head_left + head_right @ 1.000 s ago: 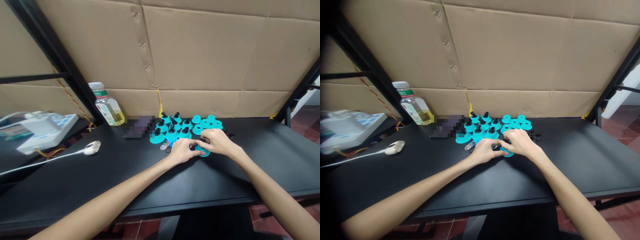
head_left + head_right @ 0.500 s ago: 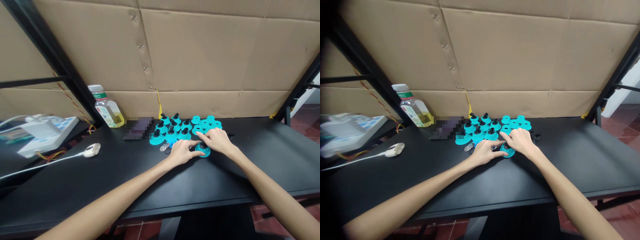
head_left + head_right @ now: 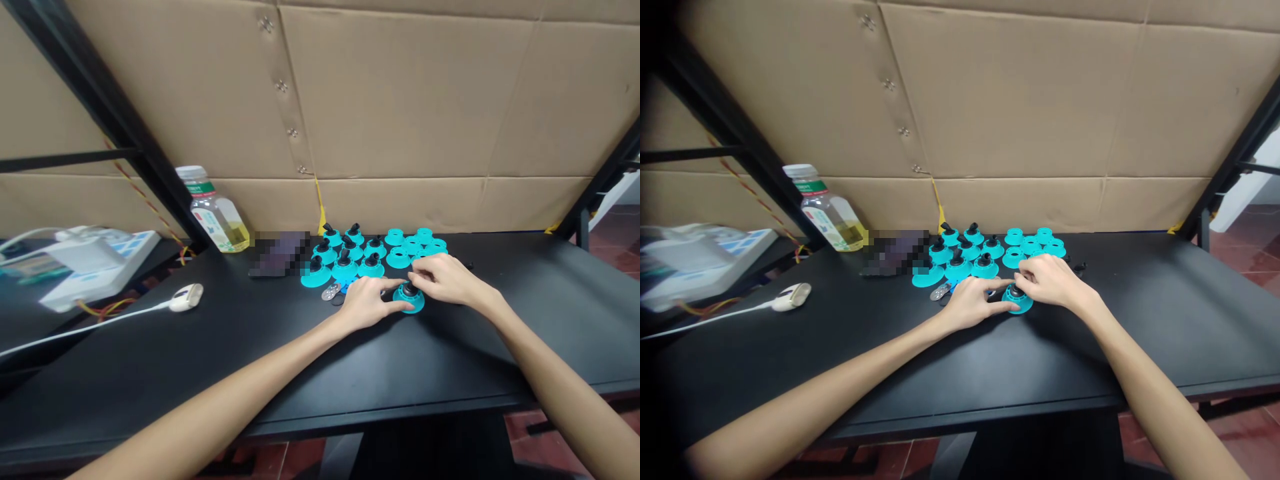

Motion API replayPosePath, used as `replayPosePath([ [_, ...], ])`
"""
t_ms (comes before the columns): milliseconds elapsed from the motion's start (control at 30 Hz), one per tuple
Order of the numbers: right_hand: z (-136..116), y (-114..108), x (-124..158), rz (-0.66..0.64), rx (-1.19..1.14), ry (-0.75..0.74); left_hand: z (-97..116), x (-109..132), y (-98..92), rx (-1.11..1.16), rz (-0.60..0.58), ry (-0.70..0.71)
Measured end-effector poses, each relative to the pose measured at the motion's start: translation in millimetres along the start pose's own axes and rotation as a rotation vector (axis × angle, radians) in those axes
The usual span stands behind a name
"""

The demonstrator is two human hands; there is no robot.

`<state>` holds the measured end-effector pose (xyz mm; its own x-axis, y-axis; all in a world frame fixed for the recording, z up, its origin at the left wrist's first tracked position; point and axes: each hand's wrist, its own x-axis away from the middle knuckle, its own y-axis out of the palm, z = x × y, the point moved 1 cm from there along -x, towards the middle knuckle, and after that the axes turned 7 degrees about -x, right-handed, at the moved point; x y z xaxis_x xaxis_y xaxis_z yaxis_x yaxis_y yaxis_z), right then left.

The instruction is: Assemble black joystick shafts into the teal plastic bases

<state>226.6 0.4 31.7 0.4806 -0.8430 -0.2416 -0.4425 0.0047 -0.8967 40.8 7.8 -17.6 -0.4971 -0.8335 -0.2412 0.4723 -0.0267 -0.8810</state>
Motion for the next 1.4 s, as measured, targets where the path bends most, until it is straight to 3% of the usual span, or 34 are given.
replayPosePath([
  [300, -5.3, 2.6, -0.1, -0.053, 0.029, 0.063, -0.5, -1.2, 0.3, 0.002, -0.002, -0.025],
  [667, -11.9, 1.7, 2.7, 0.029, 0.172, 0.089, 1.6, -0.2, -2.2, -0.027, 0.006, -0.017],
  [767, -9.7, 0.6, 3.3, -0.005, 0.084, 0.039, -1.2, 0.9, -3.0, 0.112, -0.011, 0.005],
  [933, -4.2, -0.2, 4.1, -0.039, -0.043, -0.007, -7.2, -0.5, -4.9, 0.392, -0.165, 0.068],
  [1067, -7.6, 3.5, 3.5, -0.041, -0.021, 0.006, -7.2, -2.5, -3.4, 0.458, -0.211, 0.005],
  [1200, -13.1, 10.7, 1.2, -0.004, 0.17, 0.076, -4.6, -2.3, 1.3, 0.282, -0.064, -0.068],
  [1300, -14.2, 13.5, 0.1, 0.002, 0.224, 0.107, -1.6, -0.5, 0.7, 0.109, 0.082, -0.014],
  [1400, -13.2, 11.5, 0.9, -0.006, 0.141, 0.073, -0.4, 0.8, -3.1, 0.105, 0.065, 0.068],
])
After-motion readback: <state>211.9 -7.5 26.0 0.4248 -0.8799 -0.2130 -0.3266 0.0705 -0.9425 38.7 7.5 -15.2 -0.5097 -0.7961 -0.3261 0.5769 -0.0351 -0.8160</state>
